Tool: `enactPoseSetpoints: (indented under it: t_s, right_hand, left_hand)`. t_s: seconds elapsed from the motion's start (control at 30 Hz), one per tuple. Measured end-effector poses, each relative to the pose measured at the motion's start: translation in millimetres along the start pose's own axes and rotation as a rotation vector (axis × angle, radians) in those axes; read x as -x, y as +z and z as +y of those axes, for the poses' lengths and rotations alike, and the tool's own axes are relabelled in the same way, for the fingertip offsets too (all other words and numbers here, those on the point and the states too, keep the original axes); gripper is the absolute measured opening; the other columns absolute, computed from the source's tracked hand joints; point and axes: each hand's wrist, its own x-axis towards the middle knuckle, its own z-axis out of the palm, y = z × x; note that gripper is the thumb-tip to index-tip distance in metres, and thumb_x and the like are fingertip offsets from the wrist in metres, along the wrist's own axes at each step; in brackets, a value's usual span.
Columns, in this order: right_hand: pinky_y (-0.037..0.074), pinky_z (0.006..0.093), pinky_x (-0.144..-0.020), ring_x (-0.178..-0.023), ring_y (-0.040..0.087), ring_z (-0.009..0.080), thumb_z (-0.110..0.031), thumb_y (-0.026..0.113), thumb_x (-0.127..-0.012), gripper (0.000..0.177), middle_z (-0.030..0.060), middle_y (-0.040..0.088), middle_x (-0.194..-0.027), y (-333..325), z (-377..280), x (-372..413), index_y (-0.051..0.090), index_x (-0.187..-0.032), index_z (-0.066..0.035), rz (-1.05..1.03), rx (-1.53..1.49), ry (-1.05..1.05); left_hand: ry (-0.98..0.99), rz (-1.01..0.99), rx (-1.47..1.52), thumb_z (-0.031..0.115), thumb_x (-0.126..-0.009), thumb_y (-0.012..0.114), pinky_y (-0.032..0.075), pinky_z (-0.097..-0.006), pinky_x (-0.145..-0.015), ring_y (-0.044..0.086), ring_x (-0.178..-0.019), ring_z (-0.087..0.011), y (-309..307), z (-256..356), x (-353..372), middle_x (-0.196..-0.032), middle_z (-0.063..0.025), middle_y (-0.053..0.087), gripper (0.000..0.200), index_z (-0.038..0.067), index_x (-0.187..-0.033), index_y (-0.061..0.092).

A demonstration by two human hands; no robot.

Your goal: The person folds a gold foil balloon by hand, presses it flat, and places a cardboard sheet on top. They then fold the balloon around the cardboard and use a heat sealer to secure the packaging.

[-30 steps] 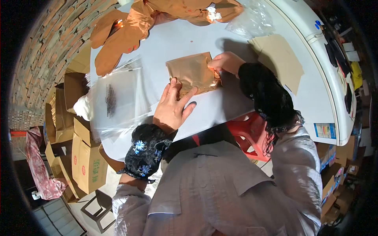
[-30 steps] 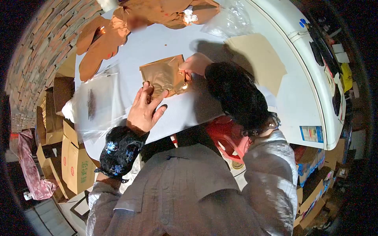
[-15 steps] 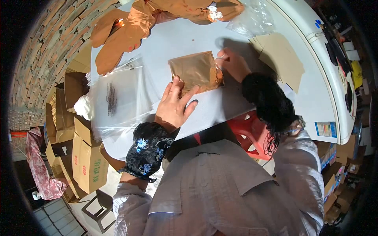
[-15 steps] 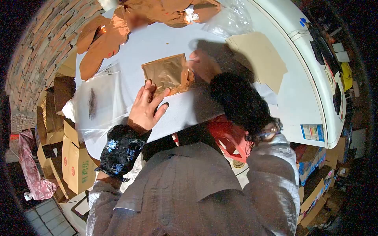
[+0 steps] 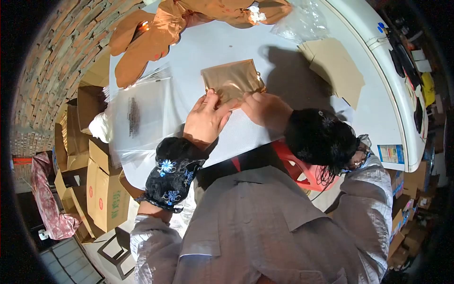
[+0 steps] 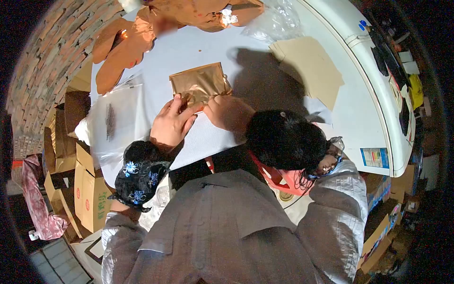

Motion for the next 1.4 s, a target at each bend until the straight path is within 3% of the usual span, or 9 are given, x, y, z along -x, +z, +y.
enactPoseSetpoints:
  t_s: [0.2, 0.67, 0.8, 0.9, 0.93, 1.03, 1.13, 1.37, 1.4]
  right_hand:
    - [0.052, 0.0308, -0.057, -0.066, 0.059, 0.0195, -0.015, 0.059, -0.079, 0.009, 0.0045, 0.055, -0.071, -2, 4, -9, 0.056, -0.076, -0.008, 0.054, 0.0, -0.039]
    - [0.052, 0.0356, -0.06, -0.065, 0.061, 0.0233, -0.013, 0.066, -0.08, 0.012, 0.0088, 0.056, -0.072, -9, -12, -24, 0.057, -0.084, -0.006, 0.161, -0.135, 0.362]
    - [0.053, 0.0351, -0.061, -0.069, 0.066, 0.028, -0.015, 0.061, -0.088, 0.013, 0.0138, 0.062, -0.079, -20, 10, -33, 0.058, -0.09, -0.003, 0.252, -0.45, 0.499]
    - [0.05, 0.0305, -0.057, -0.068, 0.066, 0.0249, -0.02, 0.057, -0.094, 0.017, 0.0085, 0.063, -0.076, -47, 31, -43, 0.058, -0.092, -0.003, 0.455, -0.733, 0.718]
    - [0.05, 0.0272, -0.06, -0.068, 0.061, 0.0111, -0.015, 0.054, -0.097, 0.016, 0.0032, 0.064, -0.081, -39, 39, -36, 0.063, -0.102, -0.002, 0.594, -0.989, 0.773]
    - [0.051, 0.0275, -0.064, -0.068, 0.06, 0.0111, -0.013, 0.056, -0.095, 0.013, -0.0002, 0.061, -0.077, -49, 49, -21, 0.063, -0.098, -0.004, 0.392, -1.669, 1.111]
    - [0.051, 0.026, -0.063, -0.068, 0.059, 0.0101, -0.018, 0.057, -0.092, 0.02, 0.0021, 0.061, -0.082, -10, 44, -1, 0.061, -0.101, -0.001, 0.298, -1.653, 1.318]
    - [0.054, 0.0285, -0.071, -0.075, 0.062, 0.0137, -0.017, 0.056, -0.089, 0.026, 0.0037, 0.064, -0.091, 26, 41, 25, 0.062, -0.108, 0.001, 0.239, -1.651, 1.378]
    - [0.054, 0.0289, -0.072, -0.076, 0.063, 0.0138, -0.017, 0.057, -0.088, 0.027, 0.0037, 0.064, -0.091, 26, 40, 23, 0.062, -0.109, 0.001, 0.254, -1.664, 1.369]
  left_hand:
    - [0.195, 0.028, -0.272, 0.022, -0.089, 0.061, 0.049, -0.0412, -0.097, 0.061, -0.108, -0.0316, 12, -9, -7, -0.099, -0.0134, 0.059, 0.021, 0.005, -0.099, 0.057]
    - [0.312, 0.151, -0.398, 0.016, -0.082, 0.058, 0.04, -0.0445, -0.104, 0.063, -0.094, -0.0205, -11, -19, -29, -0.08, -0.005, 0.055, 0.009, 0.01, -0.084, 0.053]
    - [0.253, 0.353, -0.282, 0.015, -0.085, 0.061, 0.038, -0.0416, -0.107, 0.056, -0.117, -0.0231, -47, -29, -54, -0.114, -0.0102, 0.062, 0.022, 0.008, -0.106, 0.06]
    - [-0.132, 0.656, 0.343, 0.015, -0.094, 0.056, 0.038, -0.0356, -0.107, 0.053, -0.119, -0.0251, -60, -34, -64, -0.124, -0.0121, 0.059, 0.033, 0.004, -0.126, 0.054]
    - [-0.24, 0.736, 0.61, 0.026, -0.101, 0.049, 0.04, -0.0308, -0.101, 0.055, -0.115, -0.0246, -41, -49, -65, -0.122, -0.0133, 0.059, 0.041, 0.001, -0.133, 0.048]
    - [-0.714, 0.482, 1.269, 0.036, -0.101, 0.047, 0.044, -0.0307, -0.097, 0.058, -0.108, -0.0218, -7, -75, -50, -0.118, -0.0143, 0.06, 0.048, -0.001, -0.132, 0.047]
    - [-0.806, 0.231, 1.529, 0.043, -0.1, 0.047, 0.047, -0.0304, -0.092, 0.06, -0.099, -0.0175, 33, -84, -39, -0.109, -0.0122, 0.062, 0.052, 0.0, -0.13, 0.049]
    - [-0.64, 0.145, 1.172, 0.021, -0.1, 0.051, 0.048, -0.025, -0.085, 0.06, -0.089, -0.0131, 48, -71, -41, -0.102, -0.0064, 0.063, 0.036, -0.003, -0.127, 0.053]
    - [-0.671, 0.094, 1.228, 0.02, -0.094, 0.052, 0.047, -0.0327, -0.094, 0.062, -0.108, -0.0287, 35, -59, -39, -0.116, -0.0213, 0.064, 0.043, -0.004, -0.13, 0.054]
